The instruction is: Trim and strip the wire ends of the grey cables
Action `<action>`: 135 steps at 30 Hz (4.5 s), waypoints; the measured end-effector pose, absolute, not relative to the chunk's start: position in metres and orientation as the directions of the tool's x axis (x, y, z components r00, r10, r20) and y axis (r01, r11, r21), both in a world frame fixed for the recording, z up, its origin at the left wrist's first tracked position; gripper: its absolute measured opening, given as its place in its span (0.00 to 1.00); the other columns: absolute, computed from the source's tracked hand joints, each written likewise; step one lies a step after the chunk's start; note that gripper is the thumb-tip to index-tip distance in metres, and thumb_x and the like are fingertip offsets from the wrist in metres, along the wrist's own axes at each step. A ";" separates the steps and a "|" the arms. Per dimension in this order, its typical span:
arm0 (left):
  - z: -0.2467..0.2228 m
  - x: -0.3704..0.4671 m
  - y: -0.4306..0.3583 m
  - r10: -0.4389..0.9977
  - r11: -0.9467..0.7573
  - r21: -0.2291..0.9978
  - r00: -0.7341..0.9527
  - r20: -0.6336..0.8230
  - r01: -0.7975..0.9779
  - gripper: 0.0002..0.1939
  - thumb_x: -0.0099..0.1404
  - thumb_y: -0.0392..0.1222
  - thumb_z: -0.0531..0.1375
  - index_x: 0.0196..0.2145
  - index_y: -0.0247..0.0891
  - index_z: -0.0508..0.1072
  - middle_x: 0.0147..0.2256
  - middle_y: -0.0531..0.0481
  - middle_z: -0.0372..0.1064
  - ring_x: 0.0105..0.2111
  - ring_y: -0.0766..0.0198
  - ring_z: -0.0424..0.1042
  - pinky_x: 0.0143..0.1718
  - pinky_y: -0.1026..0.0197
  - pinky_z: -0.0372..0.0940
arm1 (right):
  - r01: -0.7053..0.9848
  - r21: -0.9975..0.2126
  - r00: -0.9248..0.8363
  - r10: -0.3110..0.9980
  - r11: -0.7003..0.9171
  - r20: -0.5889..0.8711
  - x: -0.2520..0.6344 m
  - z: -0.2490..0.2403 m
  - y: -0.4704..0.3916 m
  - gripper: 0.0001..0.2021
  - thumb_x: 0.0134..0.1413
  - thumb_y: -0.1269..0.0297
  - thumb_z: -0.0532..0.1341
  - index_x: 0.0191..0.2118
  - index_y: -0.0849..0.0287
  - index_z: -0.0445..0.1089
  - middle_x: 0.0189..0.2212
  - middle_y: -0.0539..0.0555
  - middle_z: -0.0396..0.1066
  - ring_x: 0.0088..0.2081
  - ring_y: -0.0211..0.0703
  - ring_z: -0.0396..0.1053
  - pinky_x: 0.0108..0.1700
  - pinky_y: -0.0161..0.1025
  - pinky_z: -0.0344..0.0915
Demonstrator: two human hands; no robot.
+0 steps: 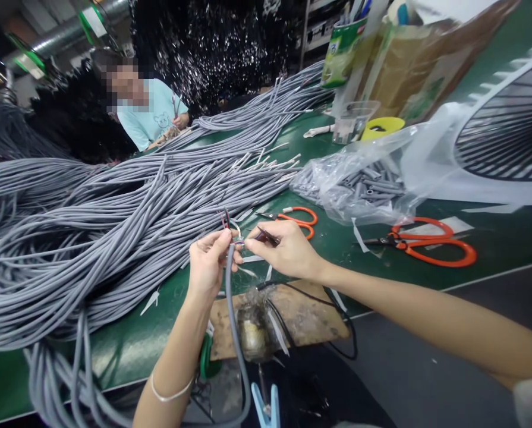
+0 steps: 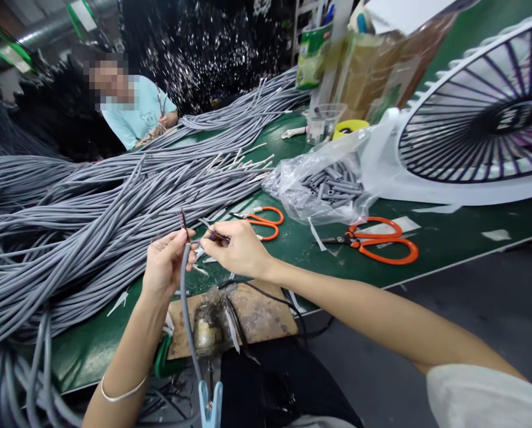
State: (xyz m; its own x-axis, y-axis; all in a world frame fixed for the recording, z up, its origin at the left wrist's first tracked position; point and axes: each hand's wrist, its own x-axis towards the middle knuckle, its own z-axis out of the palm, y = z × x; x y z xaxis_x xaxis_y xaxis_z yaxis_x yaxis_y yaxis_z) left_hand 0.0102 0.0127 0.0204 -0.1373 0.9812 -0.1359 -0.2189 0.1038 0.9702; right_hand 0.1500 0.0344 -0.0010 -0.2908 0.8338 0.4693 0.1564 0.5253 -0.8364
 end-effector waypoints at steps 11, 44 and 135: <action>0.020 0.018 0.013 0.950 0.079 0.980 -0.285 -0.130 -0.184 0.21 0.38 0.49 0.68 0.23 0.32 0.67 0.14 0.56 0.63 0.11 0.69 0.64 0.12 0.70 0.59 | 0.190 -0.889 -0.249 0.897 0.416 0.366 0.148 -0.004 0.040 0.08 0.46 0.66 0.57 0.21 0.63 0.67 0.16 0.47 0.62 0.19 0.31 0.55 0.23 0.30 0.53; 0.034 -0.004 0.001 0.983 -0.114 0.972 -0.121 0.141 0.207 0.13 0.48 0.45 0.64 0.23 0.30 0.75 0.14 0.55 0.61 0.13 0.72 0.59 0.15 0.69 0.56 | 0.250 -0.850 -0.355 0.860 0.465 0.366 0.179 0.015 0.070 0.20 0.39 0.50 0.63 0.19 0.59 0.54 0.18 0.44 0.52 0.21 0.30 0.50 0.24 0.30 0.51; 0.016 0.016 0.008 0.991 -0.111 0.909 -0.117 0.070 -0.402 0.15 0.46 0.46 0.68 0.22 0.34 0.68 0.24 0.55 0.60 0.26 0.72 0.61 0.31 0.68 0.60 | -0.140 -0.925 -0.319 0.869 0.352 0.379 0.164 0.021 0.041 0.19 0.38 0.52 0.68 0.24 0.58 0.59 0.19 0.46 0.65 0.20 0.35 0.66 0.25 0.34 0.67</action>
